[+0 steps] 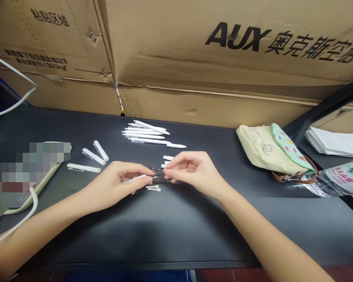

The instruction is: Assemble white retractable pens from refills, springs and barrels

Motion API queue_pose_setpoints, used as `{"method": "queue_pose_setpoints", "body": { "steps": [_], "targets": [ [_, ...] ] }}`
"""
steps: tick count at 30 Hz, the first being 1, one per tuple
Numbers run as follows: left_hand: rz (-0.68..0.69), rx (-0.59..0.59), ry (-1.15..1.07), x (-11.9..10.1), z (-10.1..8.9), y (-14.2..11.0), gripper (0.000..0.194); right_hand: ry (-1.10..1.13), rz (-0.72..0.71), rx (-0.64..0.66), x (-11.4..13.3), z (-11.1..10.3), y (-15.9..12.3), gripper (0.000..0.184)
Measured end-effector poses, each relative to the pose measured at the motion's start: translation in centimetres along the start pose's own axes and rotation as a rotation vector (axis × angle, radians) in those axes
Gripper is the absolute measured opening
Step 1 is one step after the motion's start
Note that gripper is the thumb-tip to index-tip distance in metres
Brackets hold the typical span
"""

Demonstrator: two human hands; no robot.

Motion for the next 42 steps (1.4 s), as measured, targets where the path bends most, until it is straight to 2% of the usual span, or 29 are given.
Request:
{"method": "queue_pose_setpoints", "body": {
  "steps": [3, 6, 9, 11, 14, 17, 21, 24, 27, 29, 31, 32, 35, 37, 38, 40, 42],
  "targets": [
    [-0.023, -0.06, -0.076, 0.0, -0.2, 0.0, 0.028, 0.025, -0.026, -0.127, 0.1, -0.5, 0.2, 0.014],
    [-0.025, -0.169, -0.189, 0.0, -0.7, 0.1, 0.026, 0.115, -0.058, -0.326, 0.0, -1.5, 0.5, 0.017],
    [-0.019, -0.34, -0.344, 0.2, -1.4, 0.3, 0.027, 0.238, -0.008, -0.514, -0.6, -2.2, 0.6, 0.018],
    [-0.019, -0.488, -0.5, 0.5, -2.1, 0.3, 0.026, 0.242, 0.012, -0.554, -1.1, -2.0, 0.6, 0.017],
    [-0.009, -0.688, -0.716, 0.8, -3.0, 0.3, 0.023, 0.136, -0.02, -0.471, -1.4, -0.7, 0.3, 0.017],
    [0.004, -0.752, -0.695, 0.9, -3.2, 0.3, 0.025, 0.005, -0.083, -0.35, -1.6, 0.8, -0.1, 0.014],
    [0.046, -0.659, -0.448, 0.8, -2.4, 0.4, 0.032, -0.234, -0.202, -0.197, -1.8, 2.1, -0.4, 0.006],
    [0.165, -0.562, -0.335, 0.4, -1.7, 0.1, 0.03, -0.458, -0.351, -0.105, -1.7, 2.4, -0.3, 0.006],
    [0.261, -0.552, -0.177, 0.0, -1.3, -0.3, 0.023, -0.597, -0.469, -0.044, -1.5, 2.6, -0.1, 0.012],
    [0.325, -0.579, -0.026, -0.2, -1.1, -0.6, 0.017, -0.612, -0.483, -0.033, -1.4, 2.7, -0.1, 0.012],
    [0.471, -0.595, 0.157, -0.5, -0.9, -0.8, 0.011, -0.532, -0.433, -0.067, -1.1, 2.7, -0.2, 0.009],
    [0.568, -0.6, 0.265, -0.7, -0.8, -1.0, 0.011, -0.436, -0.365, -0.086, -1.0, 2.8, -0.2, 0.007],
    [0.825, -0.618, 0.629, -1.0, 0.1, -1.3, 0.02, 0.05, -0.003, -0.03, -1.2, 3.3, -0.4, 0.017],
    [0.907, -0.643, 0.828, -1.2, 0.6, -1.4, 0.022, 0.396, 0.206, 0.077, -1.3, 4.1, -0.6, 0.025],
    [0.93, -0.655, 0.896, -1.2, 0.8, -1.4, 0.022, 0.534, 0.263, 0.116, -1.2, 4.4, -0.7, 0.027],
    [0.967, -0.679, 0.978, -1.4, 1.1, -1.4, 0.021, 0.726, 0.309, 0.15, -1.1, 4.7, -0.7, 0.028],
    [1.001, -0.704, 1.009, -1.6, 1.3, -1.5, 0.018, 0.819, 0.324, 0.152, -1.2, 4.7, -0.6, 0.028]
  ]
}}
Point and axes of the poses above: each hand's wrist, its own y-axis towards the middle knuckle, its own z-axis out of the palm, x = y × z, the point moved 3 cm from there along y, towards the middle knuckle, and after that the axes turned 6 degrees about -z, right-handed, at the moved point
